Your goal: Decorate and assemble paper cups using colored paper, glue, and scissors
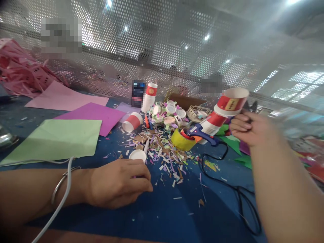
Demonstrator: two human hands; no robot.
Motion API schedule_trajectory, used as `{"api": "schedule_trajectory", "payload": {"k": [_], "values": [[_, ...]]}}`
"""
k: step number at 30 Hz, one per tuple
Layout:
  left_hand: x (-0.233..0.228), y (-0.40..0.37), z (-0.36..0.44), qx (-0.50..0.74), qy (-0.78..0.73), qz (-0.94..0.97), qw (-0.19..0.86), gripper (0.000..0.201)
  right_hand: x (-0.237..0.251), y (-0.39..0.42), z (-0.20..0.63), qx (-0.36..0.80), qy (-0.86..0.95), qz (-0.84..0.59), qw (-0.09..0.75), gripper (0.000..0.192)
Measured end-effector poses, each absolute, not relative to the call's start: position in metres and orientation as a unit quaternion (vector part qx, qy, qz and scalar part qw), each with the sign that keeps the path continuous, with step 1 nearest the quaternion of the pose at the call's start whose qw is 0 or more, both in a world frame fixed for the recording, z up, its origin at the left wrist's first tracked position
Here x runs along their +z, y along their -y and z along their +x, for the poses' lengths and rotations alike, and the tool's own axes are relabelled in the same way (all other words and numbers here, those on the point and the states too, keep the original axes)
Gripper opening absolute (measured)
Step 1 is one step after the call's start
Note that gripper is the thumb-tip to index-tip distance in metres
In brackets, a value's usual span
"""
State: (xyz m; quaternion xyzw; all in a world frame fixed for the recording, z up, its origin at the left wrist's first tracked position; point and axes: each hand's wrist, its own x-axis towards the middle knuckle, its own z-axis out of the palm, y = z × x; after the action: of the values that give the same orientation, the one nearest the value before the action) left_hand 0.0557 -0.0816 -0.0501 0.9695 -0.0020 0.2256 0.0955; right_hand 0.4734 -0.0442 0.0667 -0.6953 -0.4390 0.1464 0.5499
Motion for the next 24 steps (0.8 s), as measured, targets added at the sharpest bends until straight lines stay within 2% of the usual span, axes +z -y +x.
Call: {"api": "schedule_trajectory", "payload": {"k": [1,4,9,15,20,24], "values": [[-0.050,0.082,0.056,0.226,0.002,0.969,0.097,0.023,0.062,0.041,0.475,0.182,0.409,-0.699,0.558,0.054],[-0.049,0.082,0.057,0.228,0.002,0.968,0.104,0.024,0.049,0.034,0.481,0.252,0.336,-0.689,0.591,0.018],[-0.049,0.081,0.058,0.217,-0.008,0.967,0.134,0.023,0.037,0.028,0.492,0.300,0.270,-0.666,0.627,0.024],[-0.051,0.080,0.058,0.248,-0.008,0.958,0.145,0.021,0.028,0.014,0.495,0.308,0.260,-0.667,0.626,0.029],[-0.053,0.080,0.059,0.255,-0.010,0.955,0.151,0.019,0.015,0.010,0.498,0.266,0.287,-0.698,0.599,0.033],[-0.052,0.080,0.058,0.256,-0.006,0.955,0.152,0.019,0.012,0.011,0.501,0.169,0.354,-0.719,0.573,0.026]]}}
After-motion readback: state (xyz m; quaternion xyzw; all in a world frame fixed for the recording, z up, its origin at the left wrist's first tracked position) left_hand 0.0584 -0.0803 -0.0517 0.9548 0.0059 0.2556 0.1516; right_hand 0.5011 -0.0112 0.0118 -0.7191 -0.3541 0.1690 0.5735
